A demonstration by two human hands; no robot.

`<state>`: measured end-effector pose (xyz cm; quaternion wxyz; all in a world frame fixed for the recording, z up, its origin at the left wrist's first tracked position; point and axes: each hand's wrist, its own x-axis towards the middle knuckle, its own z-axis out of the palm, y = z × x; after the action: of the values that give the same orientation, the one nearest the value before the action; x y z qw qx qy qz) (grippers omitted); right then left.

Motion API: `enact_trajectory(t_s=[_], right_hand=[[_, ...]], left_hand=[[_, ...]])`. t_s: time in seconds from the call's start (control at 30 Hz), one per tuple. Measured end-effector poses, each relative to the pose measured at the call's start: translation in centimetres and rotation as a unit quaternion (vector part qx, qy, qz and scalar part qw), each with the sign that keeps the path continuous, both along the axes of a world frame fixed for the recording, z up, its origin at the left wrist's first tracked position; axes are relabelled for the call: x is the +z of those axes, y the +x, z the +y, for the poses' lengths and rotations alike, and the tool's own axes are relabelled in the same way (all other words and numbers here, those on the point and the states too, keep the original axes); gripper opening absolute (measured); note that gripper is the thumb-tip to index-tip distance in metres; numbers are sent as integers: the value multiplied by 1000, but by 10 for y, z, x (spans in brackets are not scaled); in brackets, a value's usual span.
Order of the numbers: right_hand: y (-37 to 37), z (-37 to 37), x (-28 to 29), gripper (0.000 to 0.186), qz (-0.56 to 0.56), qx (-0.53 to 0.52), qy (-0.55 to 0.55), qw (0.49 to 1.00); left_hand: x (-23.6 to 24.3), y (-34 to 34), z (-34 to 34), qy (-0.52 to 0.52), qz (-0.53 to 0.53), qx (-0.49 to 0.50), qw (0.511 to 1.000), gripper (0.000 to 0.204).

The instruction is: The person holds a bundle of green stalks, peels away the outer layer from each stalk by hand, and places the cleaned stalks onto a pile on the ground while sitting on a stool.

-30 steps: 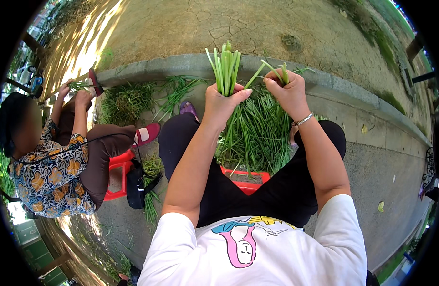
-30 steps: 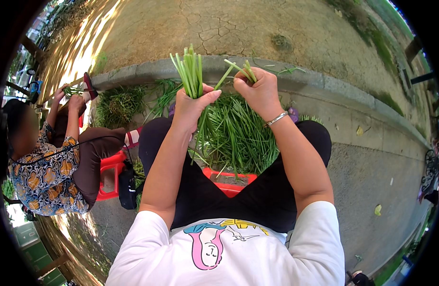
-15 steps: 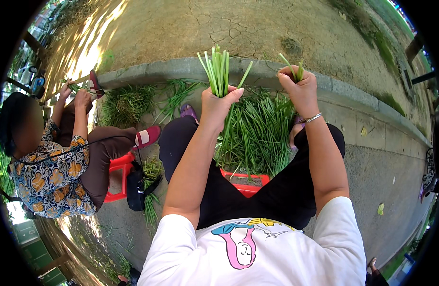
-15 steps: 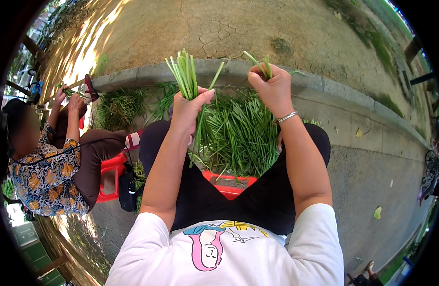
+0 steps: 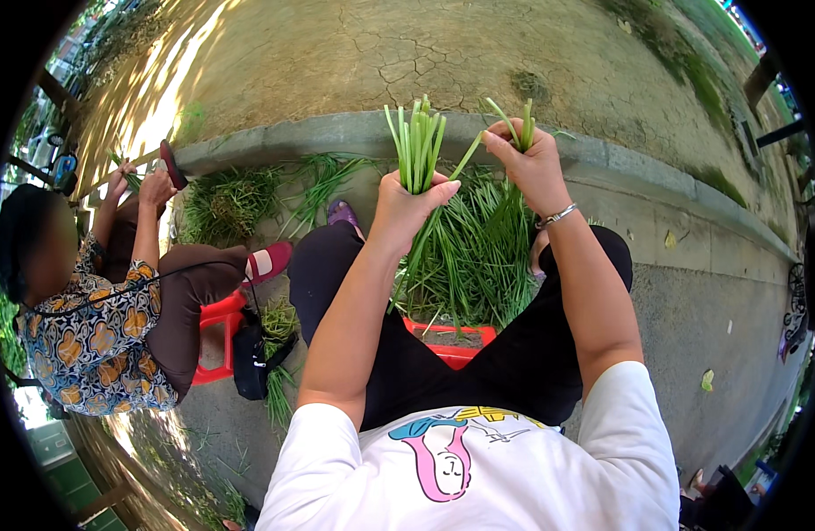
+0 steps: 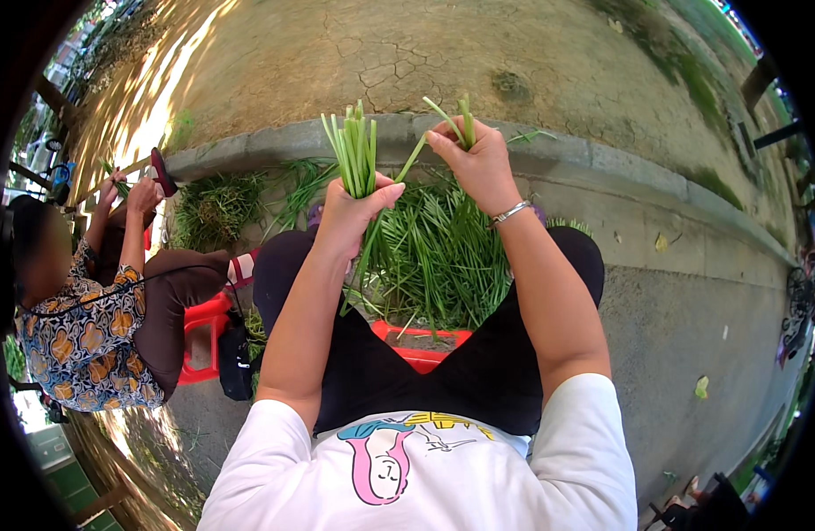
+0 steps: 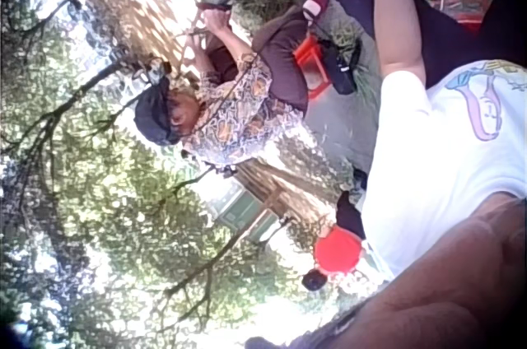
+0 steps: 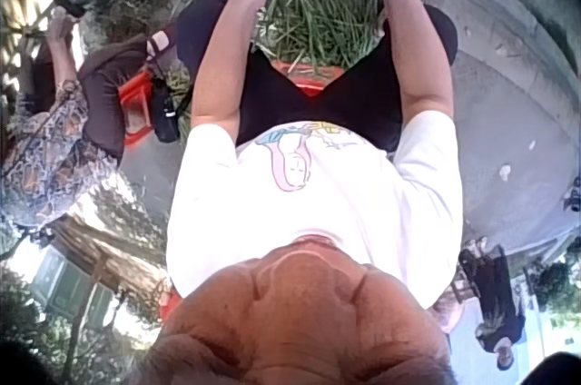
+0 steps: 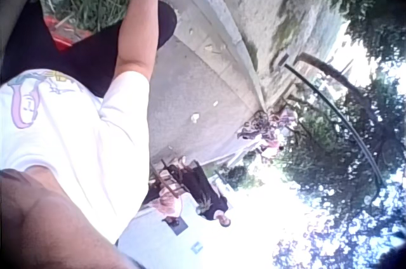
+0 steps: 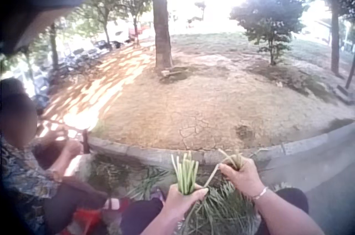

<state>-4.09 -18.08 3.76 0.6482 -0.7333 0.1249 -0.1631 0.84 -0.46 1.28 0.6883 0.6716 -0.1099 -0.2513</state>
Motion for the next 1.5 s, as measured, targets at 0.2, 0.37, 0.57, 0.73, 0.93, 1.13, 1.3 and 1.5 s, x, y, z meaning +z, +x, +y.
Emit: enact_trajectory(t_s=[0.2,0.37,0.57,0.73,0.93,1.13,1.3,1.5], right_hand=[[2,-9,-5,14,-16,-69,-25,997],[7,-23,-16,15,-40,-133,-70,988],[8,-30,-21,16,-49,-99,-146,983],[-1,-4,2,18,12,-6,11,1000],[-5,-5,3,16,51,60,42,996],[-8,-9,5,14,54,93,85,990],[-7,-10,6,14,42,104,82,990],[-7,-11,7,14,60,84,74,992]], left_hand=[[-3,0,1,-30,-11,-12,999,12],[-2,0,1,-30,-5,-17,999,10],[1,0,2,-29,17,-34,999,9],[3,-1,4,-32,29,-37,998,9],[1,-3,3,-36,20,-53,998,9],[3,-2,4,-38,24,-64,997,7],[2,-1,5,-37,22,-71,997,7],[1,0,4,-34,-7,-59,998,8]])
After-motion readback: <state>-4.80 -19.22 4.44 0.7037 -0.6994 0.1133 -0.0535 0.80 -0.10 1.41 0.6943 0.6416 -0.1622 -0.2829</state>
